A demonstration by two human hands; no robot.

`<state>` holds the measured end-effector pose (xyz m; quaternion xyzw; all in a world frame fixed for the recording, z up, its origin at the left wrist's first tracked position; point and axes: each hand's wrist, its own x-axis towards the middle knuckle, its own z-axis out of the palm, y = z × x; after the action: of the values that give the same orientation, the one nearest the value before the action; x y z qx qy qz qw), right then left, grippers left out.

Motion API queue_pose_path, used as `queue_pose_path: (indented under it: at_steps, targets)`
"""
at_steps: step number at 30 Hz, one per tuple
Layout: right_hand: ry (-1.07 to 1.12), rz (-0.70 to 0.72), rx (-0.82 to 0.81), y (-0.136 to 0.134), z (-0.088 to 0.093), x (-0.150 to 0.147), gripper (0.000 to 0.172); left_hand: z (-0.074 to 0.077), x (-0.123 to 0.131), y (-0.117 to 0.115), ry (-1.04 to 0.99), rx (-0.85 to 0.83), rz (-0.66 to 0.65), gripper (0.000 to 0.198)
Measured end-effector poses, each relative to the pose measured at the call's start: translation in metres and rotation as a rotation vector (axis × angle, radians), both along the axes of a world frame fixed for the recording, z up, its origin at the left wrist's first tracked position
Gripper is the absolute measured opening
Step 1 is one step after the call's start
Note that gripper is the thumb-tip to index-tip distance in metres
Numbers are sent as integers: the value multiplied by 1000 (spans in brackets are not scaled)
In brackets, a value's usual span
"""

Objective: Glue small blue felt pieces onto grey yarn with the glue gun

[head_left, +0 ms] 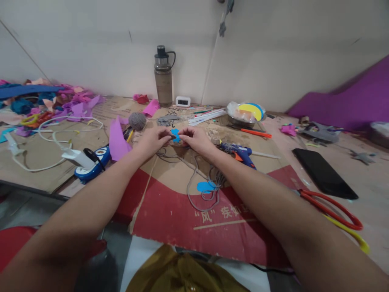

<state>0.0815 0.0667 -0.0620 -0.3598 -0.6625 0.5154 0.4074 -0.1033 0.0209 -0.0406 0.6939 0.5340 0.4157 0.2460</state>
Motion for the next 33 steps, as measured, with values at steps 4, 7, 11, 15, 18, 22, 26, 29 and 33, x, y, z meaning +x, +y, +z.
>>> queue_pose_path:
  at_steps: [4,7,11,15,18,22,26,29,33]
  targets:
    - [-36,44,67,-1,-2,0,11,1,3,-3,-86,-33,-6,7]
    - [-107,16,159,-2,-2,-2,6,3,5,-4,-82,-36,-24,7]
    - [-144,-54,183,-3,-2,-3,7,4,1,-1,-63,-45,-15,10]
    - [-107,-81,115,-2,-6,-3,6,9,-6,2,14,-100,-42,7]
    - [-118,-108,163,-1,-10,-4,8,11,-8,3,55,-102,-11,15]
    - [-155,-140,197,-2,-12,-7,9,8,-10,5,-21,-102,17,18]
    - [-210,-137,276,-2,-12,-9,8,6,-10,6,32,-106,61,18]
    - [-254,-124,375,-2,-11,-11,6,8,-8,5,193,-81,92,14]
    - [-289,-127,432,-2,-10,-12,7,9,-7,5,344,-89,123,12]
